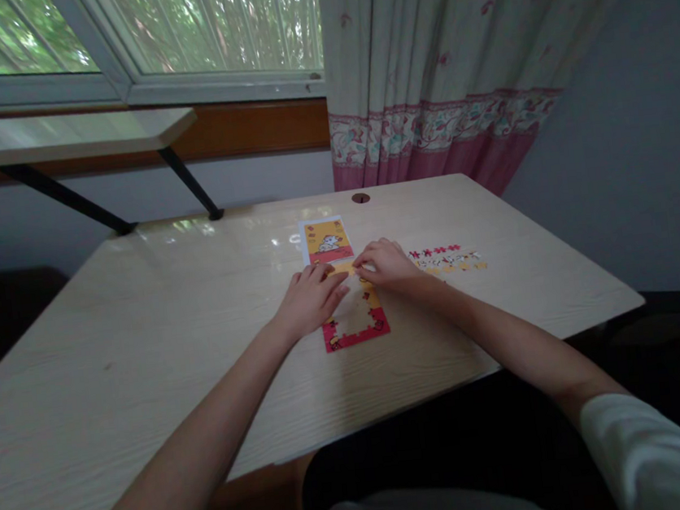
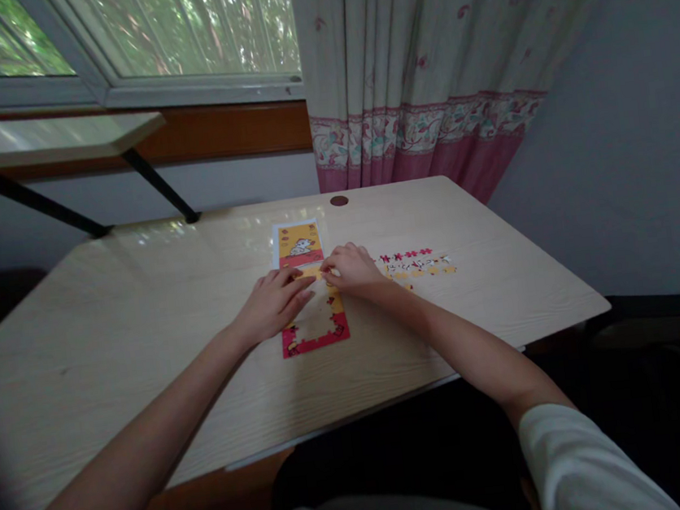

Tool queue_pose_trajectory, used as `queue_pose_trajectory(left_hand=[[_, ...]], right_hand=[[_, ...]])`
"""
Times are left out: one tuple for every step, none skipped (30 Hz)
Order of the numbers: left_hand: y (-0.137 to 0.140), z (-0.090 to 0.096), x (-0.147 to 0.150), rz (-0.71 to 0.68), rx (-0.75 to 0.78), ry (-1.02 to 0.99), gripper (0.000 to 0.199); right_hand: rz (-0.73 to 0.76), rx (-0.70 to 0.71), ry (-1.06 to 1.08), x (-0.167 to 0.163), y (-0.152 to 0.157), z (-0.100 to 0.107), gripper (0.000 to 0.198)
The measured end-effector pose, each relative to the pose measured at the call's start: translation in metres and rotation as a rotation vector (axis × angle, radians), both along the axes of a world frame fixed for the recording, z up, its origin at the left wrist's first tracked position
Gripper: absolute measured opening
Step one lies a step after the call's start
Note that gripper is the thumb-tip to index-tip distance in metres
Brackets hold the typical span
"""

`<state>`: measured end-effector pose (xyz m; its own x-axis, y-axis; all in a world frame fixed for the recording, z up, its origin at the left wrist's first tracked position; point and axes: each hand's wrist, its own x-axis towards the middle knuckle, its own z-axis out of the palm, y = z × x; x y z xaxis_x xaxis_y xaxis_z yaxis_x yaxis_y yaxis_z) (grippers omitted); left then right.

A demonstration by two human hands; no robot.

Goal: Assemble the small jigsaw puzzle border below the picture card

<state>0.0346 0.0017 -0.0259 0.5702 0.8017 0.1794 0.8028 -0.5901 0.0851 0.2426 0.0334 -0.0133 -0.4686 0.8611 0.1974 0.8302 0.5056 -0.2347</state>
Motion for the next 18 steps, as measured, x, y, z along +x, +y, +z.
queue_pose_trajectory(left_hand=[[0.000,0.000,0.000,-0.002,0.003,0.002,0.043],[0.000,0.000,0.000,-0.005,0.006,0.005,0.043],[0.001,0.000,0.000,-0.008,0.010,0.010,0.043],[0.001,0.000,0.000,-0.011,0.017,0.015,0.043],[0.001,0.000,0.000,-0.014,0.025,0.019,0.042],[0.001,0.000,0.000,-0.017,0.032,0.022,0.042],[0.001,0.000,0.000,-0.021,0.037,0.027,0.042],[0.001,0.000,0.001,-0.023,0.041,0.033,0.042],[0.001,0.000,0.001,-0.024,0.043,0.039,0.042],[0.001,0.000,0.001,-0.026,0.043,0.046,0.042],[0.001,0.000,0.001,-0.027,0.042,0.050,0.042],[0.001,0.000,0.002,-0.028,0.040,0.051,0.042],[0.001,0.001,0.002,-0.029,0.038,0.049,0.042],[0.001,0.001,0.002,-0.031,0.035,0.046,0.043],[0.001,0.001,0.002,-0.032,0.032,0.043,0.043],[0.000,0.001,0.002,-0.031,0.031,0.042,0.044],[0.000,0.001,0.002,-0.029,0.031,0.045,0.044],[0.000,0.001,0.002,-0.028,0.034,0.051,0.043]], right_hand=[[0.008,0.002,-0.011,0.000,0.000,0.000,0.024],[0.013,0.005,-0.022,-0.001,0.000,0.000,0.025],[0.014,0.008,-0.034,-0.002,0.000,0.001,0.025],[0.014,0.011,-0.046,-0.003,0.000,0.001,0.025],[0.013,0.016,-0.055,-0.004,0.000,0.001,0.025],[0.011,0.021,-0.064,-0.005,0.001,0.001,0.025],[0.010,0.026,-0.073,-0.006,0.001,0.001,0.025],[0.011,0.030,-0.085,-0.007,0.001,0.001,0.025],[0.013,0.035,-0.099,-0.008,0.001,0.001,0.024],[0.016,0.041,-0.114,-0.008,0.001,0.002,0.025],[0.022,0.048,-0.131,-0.009,0.001,0.002,0.025],[0.027,0.057,-0.148,-0.009,0.001,0.002,0.026],[0.030,0.067,-0.166,-0.010,0.000,0.003,0.026],[0.032,0.076,-0.182,-0.010,-0.001,0.004,0.027],[0.034,0.086,-0.197,-0.011,-0.002,0.005,0.027],[0.034,0.093,-0.209,-0.011,-0.003,0.006,0.028],[0.031,0.098,-0.218,-0.012,-0.004,0.007,0.028],[0.028,0.098,-0.225,-0.012,-0.004,0.008,0.028]])
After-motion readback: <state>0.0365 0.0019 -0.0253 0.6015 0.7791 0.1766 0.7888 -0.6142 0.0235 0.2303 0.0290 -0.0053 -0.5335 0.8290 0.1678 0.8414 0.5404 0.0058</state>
